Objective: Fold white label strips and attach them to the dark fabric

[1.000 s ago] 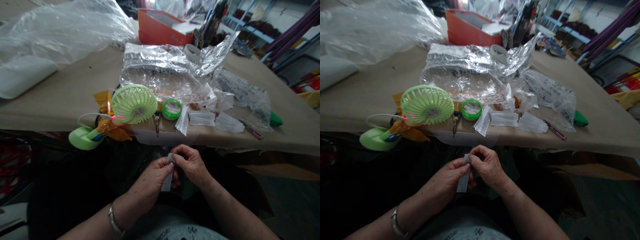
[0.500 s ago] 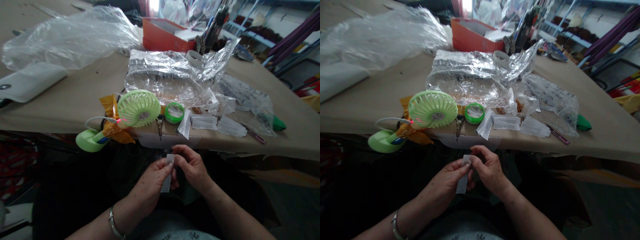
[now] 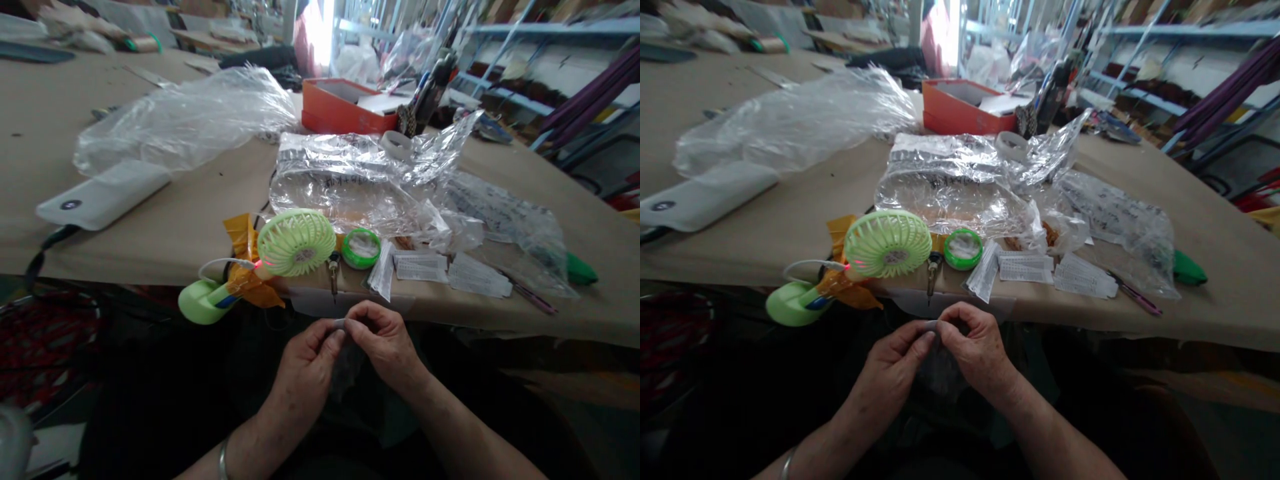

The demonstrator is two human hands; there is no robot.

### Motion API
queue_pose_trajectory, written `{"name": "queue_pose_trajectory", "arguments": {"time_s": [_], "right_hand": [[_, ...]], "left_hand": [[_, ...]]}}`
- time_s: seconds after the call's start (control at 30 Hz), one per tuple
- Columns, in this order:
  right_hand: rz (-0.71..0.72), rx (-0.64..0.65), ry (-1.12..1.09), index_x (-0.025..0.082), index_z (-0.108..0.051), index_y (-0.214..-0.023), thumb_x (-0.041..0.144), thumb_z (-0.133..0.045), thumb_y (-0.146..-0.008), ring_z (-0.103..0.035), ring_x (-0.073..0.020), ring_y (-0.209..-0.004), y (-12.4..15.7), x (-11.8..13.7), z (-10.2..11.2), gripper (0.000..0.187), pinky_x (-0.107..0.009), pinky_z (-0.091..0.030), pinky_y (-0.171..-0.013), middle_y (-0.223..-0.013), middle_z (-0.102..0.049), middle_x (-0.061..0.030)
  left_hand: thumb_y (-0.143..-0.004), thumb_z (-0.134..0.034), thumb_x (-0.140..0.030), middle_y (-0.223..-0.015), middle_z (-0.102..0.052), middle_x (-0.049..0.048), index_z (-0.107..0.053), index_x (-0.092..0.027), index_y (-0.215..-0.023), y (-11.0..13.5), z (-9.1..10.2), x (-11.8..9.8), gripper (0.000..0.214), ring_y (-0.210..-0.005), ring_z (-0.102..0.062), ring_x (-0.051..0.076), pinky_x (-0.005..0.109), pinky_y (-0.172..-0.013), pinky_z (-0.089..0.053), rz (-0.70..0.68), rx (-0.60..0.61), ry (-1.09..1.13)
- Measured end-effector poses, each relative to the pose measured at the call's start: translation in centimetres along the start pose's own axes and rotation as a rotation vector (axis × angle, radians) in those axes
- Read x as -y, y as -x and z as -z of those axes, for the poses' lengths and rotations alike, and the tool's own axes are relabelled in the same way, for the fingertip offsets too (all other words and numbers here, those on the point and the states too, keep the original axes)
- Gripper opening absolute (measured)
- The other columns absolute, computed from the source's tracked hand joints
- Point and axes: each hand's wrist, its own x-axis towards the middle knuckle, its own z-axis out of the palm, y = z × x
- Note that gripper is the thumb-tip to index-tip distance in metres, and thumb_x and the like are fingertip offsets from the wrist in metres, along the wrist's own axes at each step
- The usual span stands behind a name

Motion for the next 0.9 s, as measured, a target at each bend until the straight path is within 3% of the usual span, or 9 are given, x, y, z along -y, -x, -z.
{"name": "queue_pose_trajectory", "arguments": {"time_s": [0.27,0.5,0.9], "right_hand": [[0.118,-0.035,0.152,0.017,-0.060,-0.069,0.024,-0.057,-0.079,-0.048,-0.0091,-0.057,-1.0,0.4,-0.7,0.012,-0.020,-0.039,-0.054,-0.060,-0.054,0.0037],[0.205,-0.056,0.226,0.017,-0.059,-0.070,0.021,-0.056,-0.080,-0.050,-0.0094,-0.057,-1.2,0.7,-0.7,0.012,-0.020,-0.041,-0.056,-0.061,-0.055,0.0036],[0.229,-0.063,0.260,0.018,-0.060,-0.071,0.022,-0.055,-0.081,-0.051,-0.0099,-0.057,-1.6,0.4,-0.7,0.011,-0.020,-0.041,-0.056,-0.062,-0.056,0.0033]], "left_hand": [[-0.077,-0.059,-0.023,-0.065,-0.069,-0.0023,-0.070,-0.022,-0.075,-1.0,1.0,-0.7,0.011,-0.062,-0.060,0.015,0.023,-0.060,-0.044,-0.204,-0.184,-0.255],[-0.080,-0.057,-0.022,-0.065,-0.068,-0.0023,-0.069,-0.021,-0.076,-1.3,1.1,-0.8,0.013,-0.060,-0.059,0.014,0.021,-0.058,-0.043,-0.268,-0.173,-0.344],[-0.078,-0.057,-0.021,-0.060,-0.065,-0.0035,-0.070,-0.022,-0.071,-1.9,1.3,-0.8,0.014,-0.056,-0.056,0.013,0.021,-0.056,-0.041,-0.275,-0.205,-0.324]]}}
